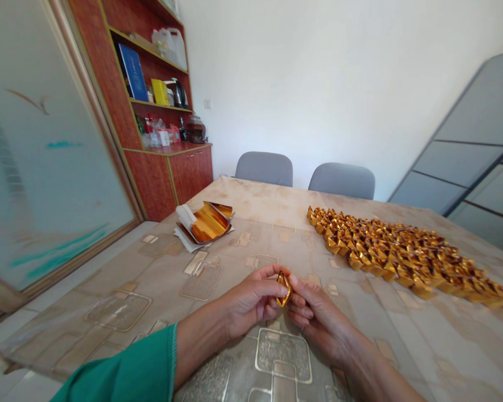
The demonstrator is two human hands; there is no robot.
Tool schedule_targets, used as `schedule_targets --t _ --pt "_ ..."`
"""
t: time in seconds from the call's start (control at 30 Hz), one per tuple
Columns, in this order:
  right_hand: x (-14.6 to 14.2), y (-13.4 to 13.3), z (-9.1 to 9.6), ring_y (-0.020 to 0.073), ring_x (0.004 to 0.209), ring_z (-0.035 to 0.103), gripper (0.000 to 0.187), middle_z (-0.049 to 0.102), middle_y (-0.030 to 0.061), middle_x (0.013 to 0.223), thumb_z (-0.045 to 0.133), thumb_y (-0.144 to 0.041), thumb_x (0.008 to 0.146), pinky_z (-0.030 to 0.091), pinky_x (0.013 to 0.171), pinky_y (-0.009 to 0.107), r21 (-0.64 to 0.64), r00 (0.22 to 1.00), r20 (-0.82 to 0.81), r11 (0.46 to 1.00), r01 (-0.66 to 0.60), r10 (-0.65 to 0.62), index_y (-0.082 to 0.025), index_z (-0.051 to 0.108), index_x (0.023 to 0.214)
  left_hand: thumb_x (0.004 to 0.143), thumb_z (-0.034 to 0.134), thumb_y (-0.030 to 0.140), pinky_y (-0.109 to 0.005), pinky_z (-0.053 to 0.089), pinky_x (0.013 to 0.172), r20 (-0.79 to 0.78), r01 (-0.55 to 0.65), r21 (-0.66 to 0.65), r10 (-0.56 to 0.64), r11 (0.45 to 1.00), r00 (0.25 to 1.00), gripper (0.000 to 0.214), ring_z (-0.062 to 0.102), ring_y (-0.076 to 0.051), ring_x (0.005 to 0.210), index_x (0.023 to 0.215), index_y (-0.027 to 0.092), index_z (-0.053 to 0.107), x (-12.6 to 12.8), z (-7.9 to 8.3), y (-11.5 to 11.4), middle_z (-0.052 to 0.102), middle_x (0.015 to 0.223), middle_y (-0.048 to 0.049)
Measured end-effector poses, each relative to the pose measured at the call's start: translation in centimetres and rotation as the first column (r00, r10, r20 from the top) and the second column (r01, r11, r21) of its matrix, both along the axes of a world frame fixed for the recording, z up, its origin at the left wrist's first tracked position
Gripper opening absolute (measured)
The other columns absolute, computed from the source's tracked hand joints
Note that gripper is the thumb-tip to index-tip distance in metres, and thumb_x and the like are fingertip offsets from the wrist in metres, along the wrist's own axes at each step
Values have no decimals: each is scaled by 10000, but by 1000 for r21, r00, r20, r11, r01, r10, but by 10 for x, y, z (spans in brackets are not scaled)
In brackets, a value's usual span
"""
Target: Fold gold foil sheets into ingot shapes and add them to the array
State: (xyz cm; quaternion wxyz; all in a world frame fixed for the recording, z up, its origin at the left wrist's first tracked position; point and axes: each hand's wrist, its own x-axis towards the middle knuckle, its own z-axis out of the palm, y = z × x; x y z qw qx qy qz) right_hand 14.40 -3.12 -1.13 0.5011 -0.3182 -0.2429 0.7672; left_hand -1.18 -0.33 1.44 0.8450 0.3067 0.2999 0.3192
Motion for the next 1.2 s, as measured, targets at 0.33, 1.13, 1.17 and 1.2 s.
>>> schedule_targets --t 0.33,1.13,1.17,1.2 --pt "-1 2 1 29 437 156 286 352 -100 485 809 -340 728 153 400 158 24 999 53 1000 -2 1 -127 622 695 592 691 14 -114 255 435 2 22 -51 -22 998 1000 399 512 -35 510 917 202 557 0 0 0 572 703 47" --pt "0 4 3 45 453 156 257 308 -97 527 758 -377 781 171 421 173 83 998 49 996 39 -44 -152 641 739 747 679 134 -146 395 459 60 -19 35 17 999 998 234 529 -48 510 974 169 632 0 -4 4 610 740 7" --pt "0 4 4 46 448 164 274 317 -95 521 752 -393 782 172 419 177 92 996 73 994 50 -57 -155 630 720 760 671 133 -147 410 463 74 -13 31 11 999 997 227 538 -50 511 981 166 633 -1 -5 5 622 759 -3" --pt "0 4 4 48 442 178 299 333 -90 515 737 -415 790 177 416 181 110 991 108 992 62 -74 -158 618 698 767 665 123 -149 427 470 89 -8 24 6 1000 996 226 548 -51 512 988 161 633 -1 -5 5 633 777 -14"
